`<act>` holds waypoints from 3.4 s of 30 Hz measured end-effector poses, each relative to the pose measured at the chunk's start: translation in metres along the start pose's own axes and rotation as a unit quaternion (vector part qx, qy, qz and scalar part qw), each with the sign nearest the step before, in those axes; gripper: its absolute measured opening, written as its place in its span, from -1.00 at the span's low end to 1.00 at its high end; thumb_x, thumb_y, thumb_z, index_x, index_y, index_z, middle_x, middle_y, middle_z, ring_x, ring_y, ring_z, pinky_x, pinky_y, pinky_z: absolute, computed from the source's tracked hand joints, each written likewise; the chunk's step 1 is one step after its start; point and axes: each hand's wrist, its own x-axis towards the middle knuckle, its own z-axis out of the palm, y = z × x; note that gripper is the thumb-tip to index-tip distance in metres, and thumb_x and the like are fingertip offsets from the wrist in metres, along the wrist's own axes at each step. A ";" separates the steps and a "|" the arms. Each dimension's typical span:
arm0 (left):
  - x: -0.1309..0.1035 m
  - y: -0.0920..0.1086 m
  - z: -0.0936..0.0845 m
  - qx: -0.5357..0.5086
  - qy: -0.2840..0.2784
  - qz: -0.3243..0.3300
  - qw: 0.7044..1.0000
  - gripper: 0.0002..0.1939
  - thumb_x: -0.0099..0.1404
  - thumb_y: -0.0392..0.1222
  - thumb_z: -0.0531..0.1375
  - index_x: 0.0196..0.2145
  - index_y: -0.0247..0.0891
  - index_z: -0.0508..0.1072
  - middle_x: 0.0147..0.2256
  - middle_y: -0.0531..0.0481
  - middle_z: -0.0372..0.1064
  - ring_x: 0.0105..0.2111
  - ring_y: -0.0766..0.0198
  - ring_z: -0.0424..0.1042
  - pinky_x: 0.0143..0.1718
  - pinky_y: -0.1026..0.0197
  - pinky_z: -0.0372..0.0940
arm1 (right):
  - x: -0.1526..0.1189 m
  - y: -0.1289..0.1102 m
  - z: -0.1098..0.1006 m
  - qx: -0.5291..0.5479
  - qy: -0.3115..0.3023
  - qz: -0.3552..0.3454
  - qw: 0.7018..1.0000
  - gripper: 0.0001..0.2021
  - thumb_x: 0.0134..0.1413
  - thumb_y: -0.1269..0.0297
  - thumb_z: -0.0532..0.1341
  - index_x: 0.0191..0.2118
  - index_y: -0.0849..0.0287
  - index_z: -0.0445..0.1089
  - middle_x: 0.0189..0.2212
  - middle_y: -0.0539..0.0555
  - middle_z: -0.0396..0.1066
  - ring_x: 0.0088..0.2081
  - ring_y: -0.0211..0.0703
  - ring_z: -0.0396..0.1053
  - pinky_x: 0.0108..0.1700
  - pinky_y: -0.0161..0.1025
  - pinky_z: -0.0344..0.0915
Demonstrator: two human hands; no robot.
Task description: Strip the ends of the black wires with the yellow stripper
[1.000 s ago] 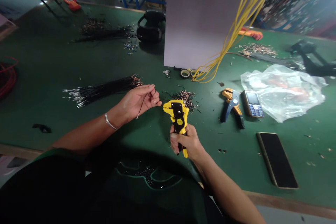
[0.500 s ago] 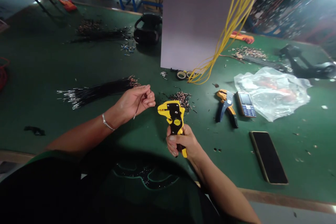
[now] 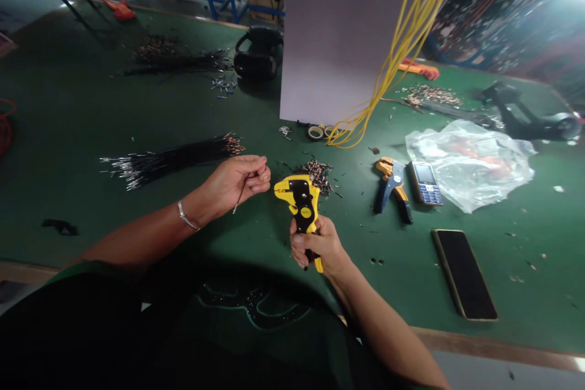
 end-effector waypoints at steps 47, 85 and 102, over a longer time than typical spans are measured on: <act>-0.014 0.024 0.016 -0.039 -0.026 0.044 0.998 -0.74 0.32 -0.35 0.11 -0.53 -0.39 0.41 -0.51 -0.06 0.31 -0.59 0.46 0.17 -0.47 0.34 0.23 | 0.013 0.003 -0.009 -0.080 -0.091 0.015 0.993 -0.51 -0.04 0.34 0.37 0.06 0.18 0.33 -0.17 0.17 0.51 -0.12 0.03 0.49 0.00 0.03 0.32; 0.000 0.004 0.008 -0.141 0.021 -0.081 0.986 -0.67 0.37 -0.40 0.04 -0.54 -0.43 0.38 -0.52 -0.07 0.30 -0.63 0.52 0.16 -0.53 0.43 0.25 | 0.010 0.007 -0.006 -0.083 -0.116 -0.002 0.990 -0.57 -0.08 0.26 0.41 -0.06 0.23 0.39 -0.31 0.09 0.47 -0.25 -0.08 0.43 0.12 0.12 0.22; 0.001 0.001 0.004 -0.115 0.013 -0.075 0.990 -0.69 0.35 -0.37 0.09 -0.54 -0.44 0.41 -0.51 -0.08 0.31 -0.63 0.51 0.16 -0.51 0.40 0.27 | 0.007 0.010 0.001 -0.149 -0.100 -0.028 0.983 -0.72 0.00 0.18 0.38 -0.22 0.20 0.39 -0.43 0.04 0.44 -0.35 -0.16 0.42 0.04 0.07 0.31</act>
